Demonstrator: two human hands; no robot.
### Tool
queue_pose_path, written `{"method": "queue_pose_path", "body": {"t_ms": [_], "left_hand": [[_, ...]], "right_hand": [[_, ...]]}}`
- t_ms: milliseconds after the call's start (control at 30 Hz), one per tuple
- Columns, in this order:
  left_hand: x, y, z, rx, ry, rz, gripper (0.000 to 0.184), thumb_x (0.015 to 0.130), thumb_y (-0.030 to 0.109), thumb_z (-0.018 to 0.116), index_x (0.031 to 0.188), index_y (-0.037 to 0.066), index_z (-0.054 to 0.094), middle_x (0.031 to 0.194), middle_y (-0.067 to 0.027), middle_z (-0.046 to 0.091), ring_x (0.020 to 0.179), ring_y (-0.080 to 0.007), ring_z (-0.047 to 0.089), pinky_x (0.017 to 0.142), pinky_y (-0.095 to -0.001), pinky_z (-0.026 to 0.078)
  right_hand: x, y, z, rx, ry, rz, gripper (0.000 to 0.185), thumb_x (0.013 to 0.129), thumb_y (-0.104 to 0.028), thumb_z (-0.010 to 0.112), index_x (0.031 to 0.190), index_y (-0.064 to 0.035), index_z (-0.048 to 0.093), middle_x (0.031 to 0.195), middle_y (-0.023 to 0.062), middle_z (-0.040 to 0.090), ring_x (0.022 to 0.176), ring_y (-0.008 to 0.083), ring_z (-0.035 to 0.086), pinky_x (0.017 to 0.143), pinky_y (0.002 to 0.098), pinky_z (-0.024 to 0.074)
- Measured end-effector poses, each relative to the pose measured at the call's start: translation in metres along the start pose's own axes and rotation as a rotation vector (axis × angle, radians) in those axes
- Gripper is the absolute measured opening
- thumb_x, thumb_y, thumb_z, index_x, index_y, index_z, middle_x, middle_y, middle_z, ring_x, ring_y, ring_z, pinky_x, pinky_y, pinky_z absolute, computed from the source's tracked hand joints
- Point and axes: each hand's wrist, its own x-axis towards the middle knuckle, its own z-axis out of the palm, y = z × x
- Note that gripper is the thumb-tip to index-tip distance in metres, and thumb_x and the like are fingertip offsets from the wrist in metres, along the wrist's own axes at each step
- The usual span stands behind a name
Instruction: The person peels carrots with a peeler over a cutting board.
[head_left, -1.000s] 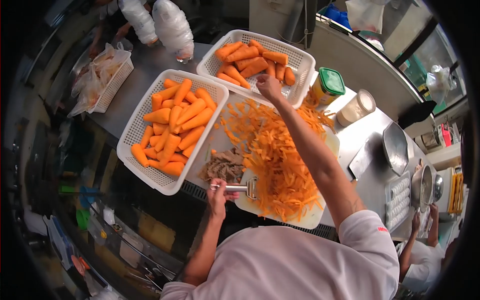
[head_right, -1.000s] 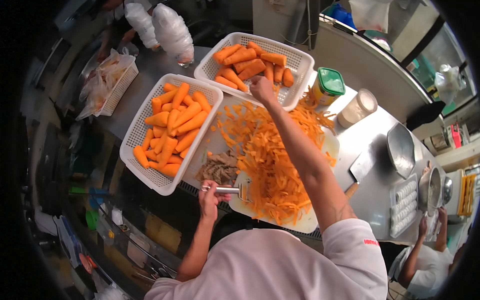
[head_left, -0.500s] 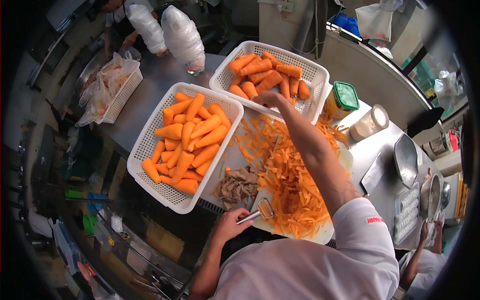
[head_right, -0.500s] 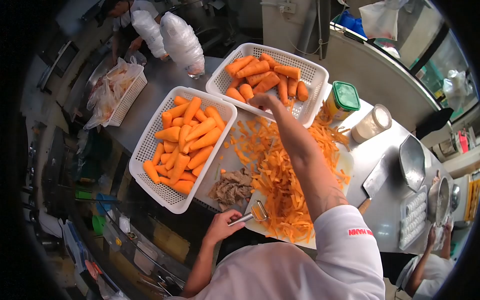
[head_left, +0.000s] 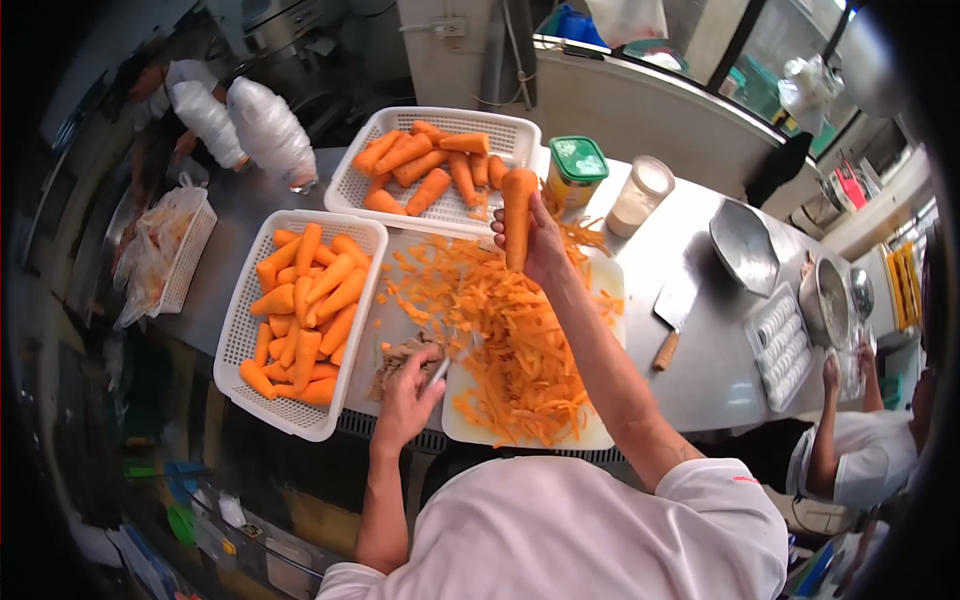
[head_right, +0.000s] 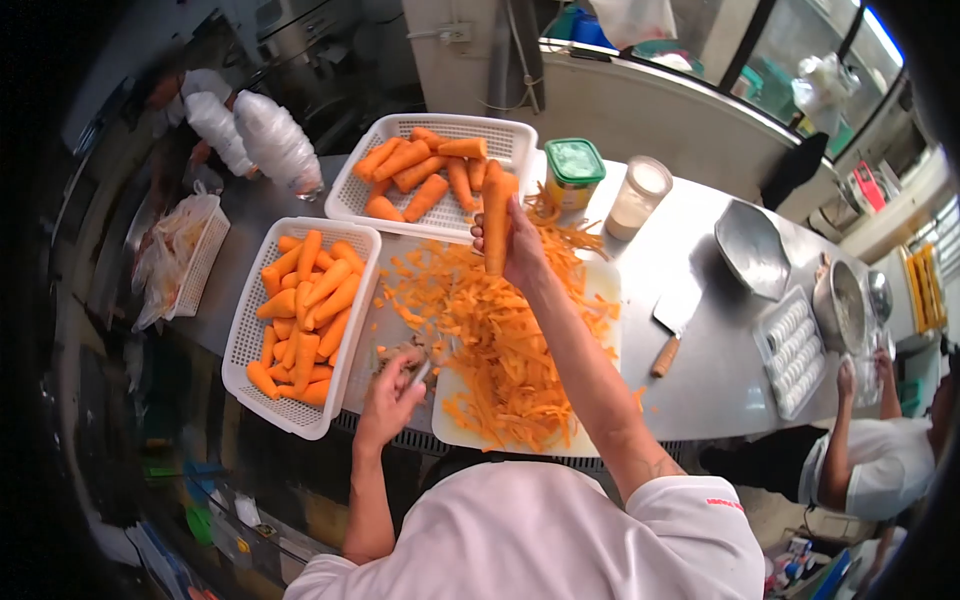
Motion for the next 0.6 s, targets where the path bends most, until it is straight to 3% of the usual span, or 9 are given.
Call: {"method": "queue_pose_path", "body": {"t_ms": [133,200,333,400,467,500,567,600], "left_hand": [[0.054,0.072,0.055,-0.004,0.289,0.547,0.040,0.094,0.009,0.060,0.132,-0.001,0.054,0.108,-0.0188,0.070,0.093,-0.0241,0.070,0.078,-0.0340,0.053],[0.085,0.098,0.084,0.060,0.364,0.706,0.038,0.095,0.008,0.059,0.132,-0.001,0.056,0.110,-0.0173,0.069,0.092,-0.0212,0.069,0.077,-0.0315,0.053],[0.095,0.120,0.126,0.123,0.275,0.683,0.039,0.093,0.006,0.060,0.132,-0.001,0.056,0.113,-0.0232,0.067,0.094,-0.0288,0.070,0.078,-0.0338,0.053],[0.068,0.114,0.137,0.274,0.226,0.672,0.041,0.092,0.004,0.059,0.133,-0.001,0.056,0.100,-0.0282,0.065,0.084,-0.0385,0.066,0.071,-0.0395,0.052],[0.039,0.084,0.143,0.300,0.205,0.718,0.039,0.092,0.004,0.059,0.131,-0.001,0.058,0.095,-0.0283,0.065,0.080,-0.0383,0.066,0.068,-0.0399,0.051],[0.024,0.073,0.138,0.303,0.191,0.727,0.039,0.092,0.004,0.059,0.131,-0.001,0.058,0.095,-0.0283,0.065,0.080,-0.0383,0.066,0.068,-0.0399,0.051],[0.001,0.062,0.125,0.281,-0.039,0.576,0.039,0.092,0.004,0.059,0.130,0.000,0.059,0.091,-0.0270,0.065,0.078,-0.0380,0.065,0.068,-0.0409,0.050],[-0.001,0.074,0.126,0.277,-0.044,0.566,0.039,0.092,0.004,0.059,0.130,0.000,0.059,0.091,-0.0270,0.065,0.078,-0.0380,0.065,0.068,-0.0409,0.050]], "right_hand": [[-0.068,0.000,0.015,0.020,0.168,-0.070,0.060,0.097,-0.062,0.044,0.119,-0.0066,0.055,0.093,0.0082,0.059,0.084,0.0216,0.060,0.072,0.0351,0.0543],[-0.084,-0.001,0.012,-0.019,0.263,-0.181,0.058,0.097,-0.061,0.046,0.120,-0.0084,0.055,0.094,0.0066,0.061,0.086,0.0188,0.060,0.075,0.0342,0.0541],[-0.102,-0.008,0.012,0.050,0.301,-0.352,0.058,0.097,-0.061,0.043,0.122,-0.0102,0.054,0.099,0.0048,0.062,0.087,0.0173,0.061,0.077,0.0342,0.0537],[-0.109,-0.022,0.002,0.094,0.343,-0.369,0.058,0.098,-0.060,0.040,0.125,-0.0104,0.052,0.097,0.0039,0.061,0.088,0.0174,0.061,0.076,0.0333,0.0534],[-0.117,-0.037,-0.024,0.074,0.259,-0.399,0.058,0.098,-0.060,0.039,0.124,-0.0097,0.050,0.098,0.0062,0.061,0.088,0.0196,0.062,0.074,0.0346,0.0549],[-0.116,-0.044,-0.025,0.104,0.363,-0.470,0.060,0.098,-0.062,0.038,0.121,-0.0080,0.050,0.094,0.0067,0.060,0.084,0.0193,0.062,0.070,0.0341,0.0545],[-0.123,-0.060,-0.037,0.032,0.372,-0.456,0.061,0.098,-0.062,0.037,0.120,-0.0078,0.050,0.094,0.0067,0.060,0.083,0.0189,0.061,0.069,0.0342,0.0543],[-0.130,-0.062,-0.042,-0.048,0.376,-0.414,0.061,0.098,-0.063,0.036,0.120,-0.0077,0.050,0.093,0.0067,0.060,0.082,0.0184,0.061,0.068,0.0344,0.0541]]}}
